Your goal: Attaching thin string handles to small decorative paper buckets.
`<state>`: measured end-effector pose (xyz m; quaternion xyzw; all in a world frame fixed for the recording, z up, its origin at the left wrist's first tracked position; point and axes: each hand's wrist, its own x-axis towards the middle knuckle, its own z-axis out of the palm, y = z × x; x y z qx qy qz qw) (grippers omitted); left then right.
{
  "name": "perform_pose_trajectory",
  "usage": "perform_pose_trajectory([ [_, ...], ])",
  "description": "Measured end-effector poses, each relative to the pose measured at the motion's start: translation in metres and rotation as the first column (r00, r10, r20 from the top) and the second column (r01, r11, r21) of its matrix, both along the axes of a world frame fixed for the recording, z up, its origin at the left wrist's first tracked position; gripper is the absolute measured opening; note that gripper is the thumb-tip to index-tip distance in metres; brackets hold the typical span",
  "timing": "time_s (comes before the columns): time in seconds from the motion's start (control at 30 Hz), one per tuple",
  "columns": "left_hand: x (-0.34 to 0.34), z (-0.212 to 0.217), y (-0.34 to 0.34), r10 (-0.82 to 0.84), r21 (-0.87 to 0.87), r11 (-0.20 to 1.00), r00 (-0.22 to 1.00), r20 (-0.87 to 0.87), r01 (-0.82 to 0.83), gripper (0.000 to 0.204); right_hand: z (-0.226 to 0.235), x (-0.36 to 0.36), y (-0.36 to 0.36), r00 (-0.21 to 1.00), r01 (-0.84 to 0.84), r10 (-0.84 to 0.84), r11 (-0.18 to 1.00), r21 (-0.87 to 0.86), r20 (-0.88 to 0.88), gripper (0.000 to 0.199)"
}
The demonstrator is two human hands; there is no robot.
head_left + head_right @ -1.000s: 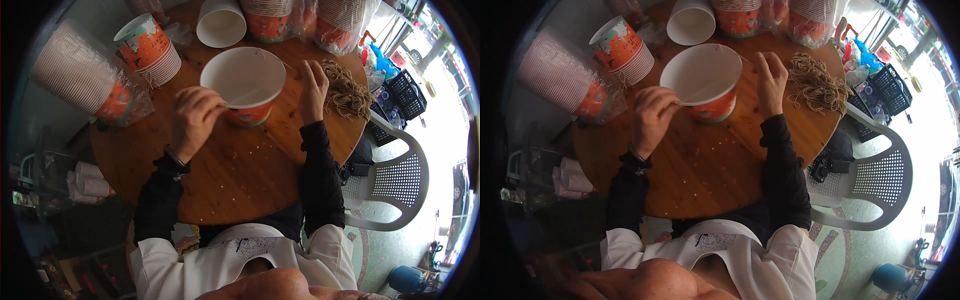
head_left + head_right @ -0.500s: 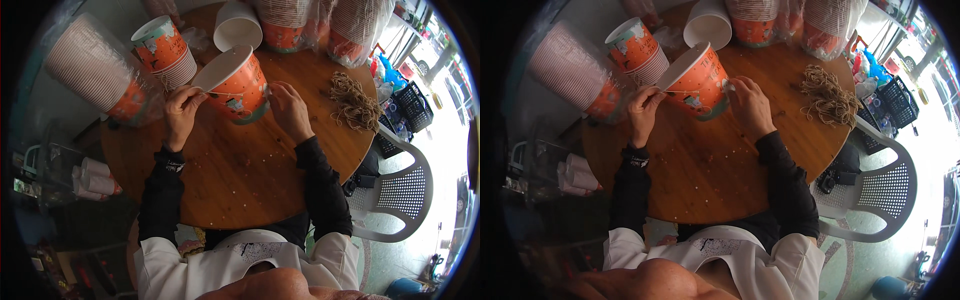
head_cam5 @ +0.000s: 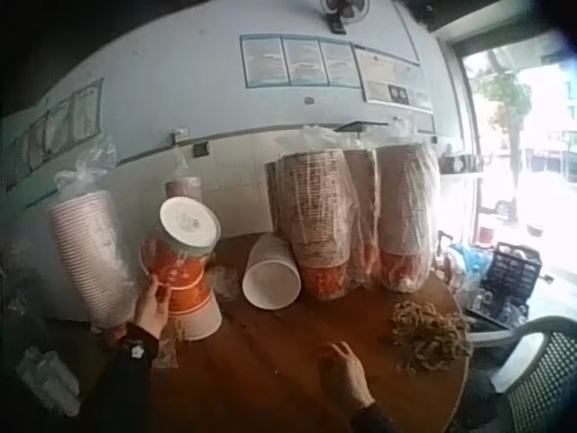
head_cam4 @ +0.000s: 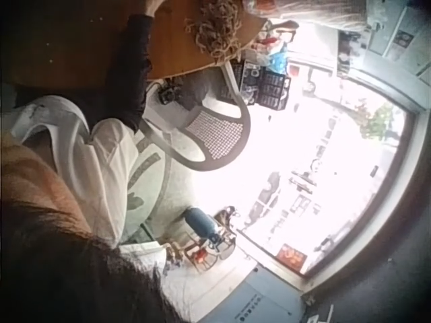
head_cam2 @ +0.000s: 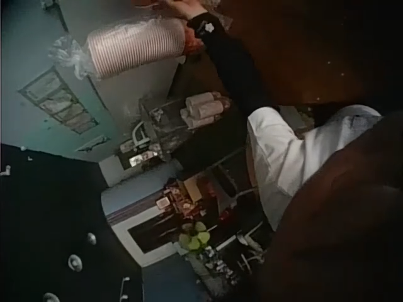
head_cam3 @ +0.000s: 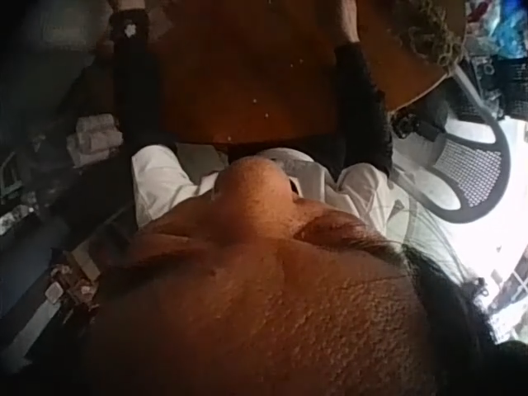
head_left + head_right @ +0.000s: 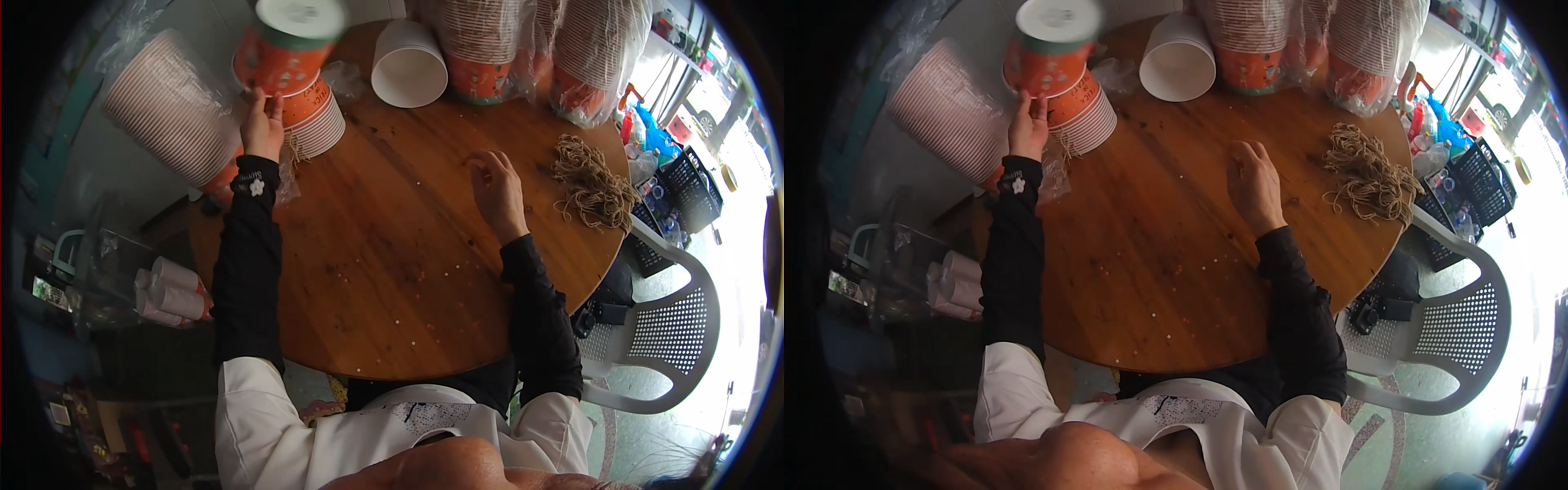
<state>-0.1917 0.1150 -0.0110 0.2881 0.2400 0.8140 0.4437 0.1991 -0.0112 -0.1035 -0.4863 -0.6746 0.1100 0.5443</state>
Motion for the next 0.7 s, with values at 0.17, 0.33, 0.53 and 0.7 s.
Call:
perform_pose_trajectory([
  [0.17, -0.031, -0.019, 0.04, 0.01, -0.16, 0.987, 0.997, 0.071, 0.001, 0.022, -0.002, 0.0, -0.003, 1.0, 0.0, 0.001, 1.0, -0.025, 0.028, 0.017],
  [0.33, -0.072, -0.021, 0.058, 0.007, -0.111, 0.994, 0.996, -0.087, -0.016, 0.028, -0.001, -0.004, -0.006, 0.998, -0.035, 0.037, 0.998, -0.046, 0.041, 0.018],
  [0.53, -0.09, -0.002, 0.067, -0.054, -0.337, 0.941, 0.996, -0.07, 0.027, 0.013, -0.005, -0.006, -0.005, 0.994, -0.054, 0.056, 0.998, -0.026, 0.094, 0.018],
  [0.7, -0.1, -0.054, 0.022, -0.219, -0.417, 0.905, 0.931, -0.293, 0.082, 0.016, -0.002, -0.015, -0.005, 0.995, -0.084, 0.086, 0.996, -0.025, 0.053, 0.016],
])
